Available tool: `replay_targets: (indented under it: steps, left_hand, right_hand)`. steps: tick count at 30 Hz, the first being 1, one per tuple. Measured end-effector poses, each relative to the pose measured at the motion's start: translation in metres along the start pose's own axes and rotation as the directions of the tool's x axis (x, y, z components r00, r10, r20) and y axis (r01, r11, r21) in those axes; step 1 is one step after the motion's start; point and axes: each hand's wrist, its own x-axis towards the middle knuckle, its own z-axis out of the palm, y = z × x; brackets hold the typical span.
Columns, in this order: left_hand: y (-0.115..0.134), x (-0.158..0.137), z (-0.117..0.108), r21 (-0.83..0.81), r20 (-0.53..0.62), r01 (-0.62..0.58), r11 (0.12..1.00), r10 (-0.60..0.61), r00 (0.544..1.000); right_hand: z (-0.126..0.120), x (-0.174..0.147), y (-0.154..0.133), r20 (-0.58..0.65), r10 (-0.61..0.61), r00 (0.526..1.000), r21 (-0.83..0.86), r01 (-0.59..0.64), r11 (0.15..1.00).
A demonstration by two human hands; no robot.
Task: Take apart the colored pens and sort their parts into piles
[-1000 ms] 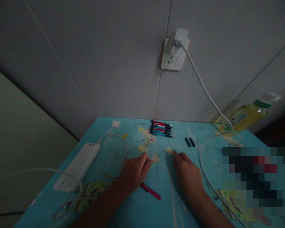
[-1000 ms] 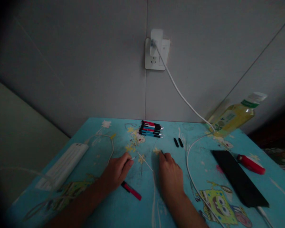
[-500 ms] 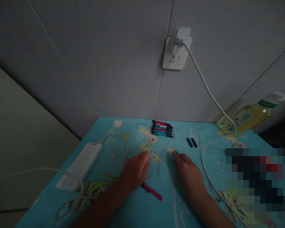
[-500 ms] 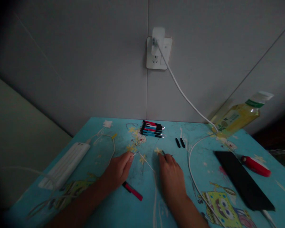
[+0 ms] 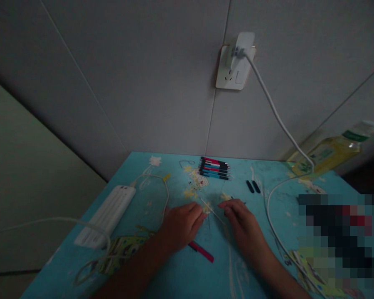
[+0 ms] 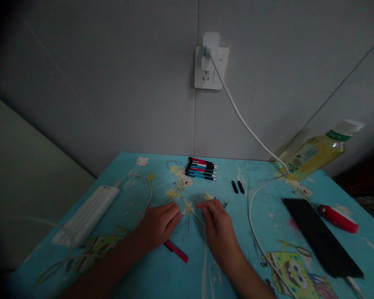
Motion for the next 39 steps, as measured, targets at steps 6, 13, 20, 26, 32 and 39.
replay_targets:
  steps: [6, 13, 20, 26, 32, 39]
  left_hand:
    - [0.001, -0.001, 0.002, -0.014, 0.031, -0.003, 1.0, 0.003, 1.0]
    - [0.0, -0.001, 0.004, -0.048, 0.032, -0.026, 0.999, 0.027, 0.999]
    - [0.002, -0.001, 0.004, -0.009, 0.046, -0.03, 1.0, 0.03, 0.998]
    - [0.0, -0.001, 0.005, -0.027, 0.041, -0.014, 1.0, 0.015, 0.999]
    - [0.003, 0.0, 0.001, -0.018, 0.046, -0.016, 1.0, 0.017, 0.999]
    - [0.002, -0.001, 0.002, -0.006, 0.052, 0.0, 1.0, 0.0, 0.999]
  right_hand:
    - [0.003, -0.002, -0.007, 0.01, 0.118, 0.993, 0.176, -0.118, 0.977]
    - [0.007, -0.007, -0.016, -0.007, 0.105, 0.994, 0.27, -0.099, 0.958]
    - [0.006, -0.006, -0.017, -0.017, 0.035, 0.999, 0.239, -0.03, 0.971]
    - [0.007, -0.006, -0.015, -0.036, 0.011, 0.999, 0.18, -0.004, 0.984]
    - [0.008, -0.006, -0.015, -0.032, 0.012, 0.999, 0.175, -0.006, 0.985]
    - [0.009, -0.007, -0.012, -0.048, -0.014, 0.999, 0.166, 0.021, 0.986]
